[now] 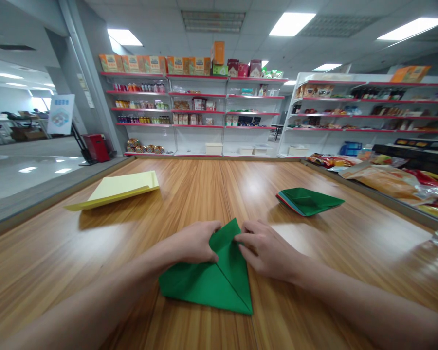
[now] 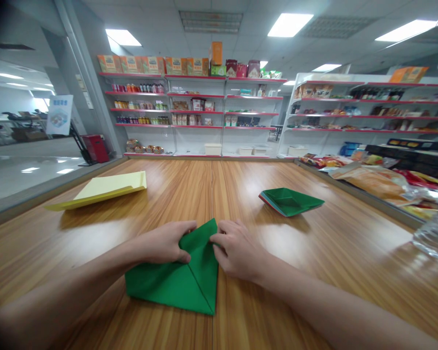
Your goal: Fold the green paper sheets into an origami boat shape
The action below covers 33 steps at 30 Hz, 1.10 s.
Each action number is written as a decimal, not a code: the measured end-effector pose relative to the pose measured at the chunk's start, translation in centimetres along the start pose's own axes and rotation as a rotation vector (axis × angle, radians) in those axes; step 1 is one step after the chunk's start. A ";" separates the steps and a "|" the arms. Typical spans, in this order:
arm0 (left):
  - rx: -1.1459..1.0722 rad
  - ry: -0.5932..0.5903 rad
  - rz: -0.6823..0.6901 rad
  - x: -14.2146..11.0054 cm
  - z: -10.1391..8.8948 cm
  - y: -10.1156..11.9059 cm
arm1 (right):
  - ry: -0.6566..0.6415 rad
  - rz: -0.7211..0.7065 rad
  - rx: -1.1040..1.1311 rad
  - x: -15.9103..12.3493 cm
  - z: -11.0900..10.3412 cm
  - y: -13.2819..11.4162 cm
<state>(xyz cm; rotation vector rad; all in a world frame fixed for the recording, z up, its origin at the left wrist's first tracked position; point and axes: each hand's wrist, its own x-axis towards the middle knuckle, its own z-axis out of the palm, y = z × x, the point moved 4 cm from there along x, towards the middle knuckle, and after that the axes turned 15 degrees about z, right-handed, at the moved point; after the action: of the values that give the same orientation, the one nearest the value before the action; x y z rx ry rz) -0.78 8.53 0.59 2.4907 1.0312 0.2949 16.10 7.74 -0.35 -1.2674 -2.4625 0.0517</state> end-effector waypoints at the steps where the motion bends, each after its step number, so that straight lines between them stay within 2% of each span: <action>1: -0.007 -0.008 -0.009 0.0 0.0 -0.1 | -0.019 -0.018 0.003 -0.1 0.1 -0.2; 5: -0.135 0.010 -0.033 0.0 0.3 -0.4 | -0.056 -0.081 0.047 -0.2 0.4 -0.7; 8: -0.239 0.036 -0.010 0.2 0.6 -0.3 | -0.078 -0.186 0.098 -0.3 0.6 -0.8; 14: -0.378 0.010 0.016 0.3 1.2 0.2 | -0.151 -0.309 0.147 -0.7 0.8 -1.0; 20: -0.379 0.040 0.088 0.5 1.5 0.2 | -0.172 -0.299 0.165 -0.6 0.4 -1.1; 27: -0.422 0.014 0.149 0.6 1.6 0.8 | -0.175 -0.240 0.105 -0.5 0.3 -1.0; 33: -0.362 -0.025 0.078 0.3 1.4 0.9 | -0.113 -0.154 0.025 0.0 0.1 0.5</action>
<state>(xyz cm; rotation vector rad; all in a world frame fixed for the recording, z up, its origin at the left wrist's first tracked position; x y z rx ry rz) 0.51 7.73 -0.20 2.2035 0.7908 0.4314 16.44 8.04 -0.50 -1.0883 -2.6399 0.1169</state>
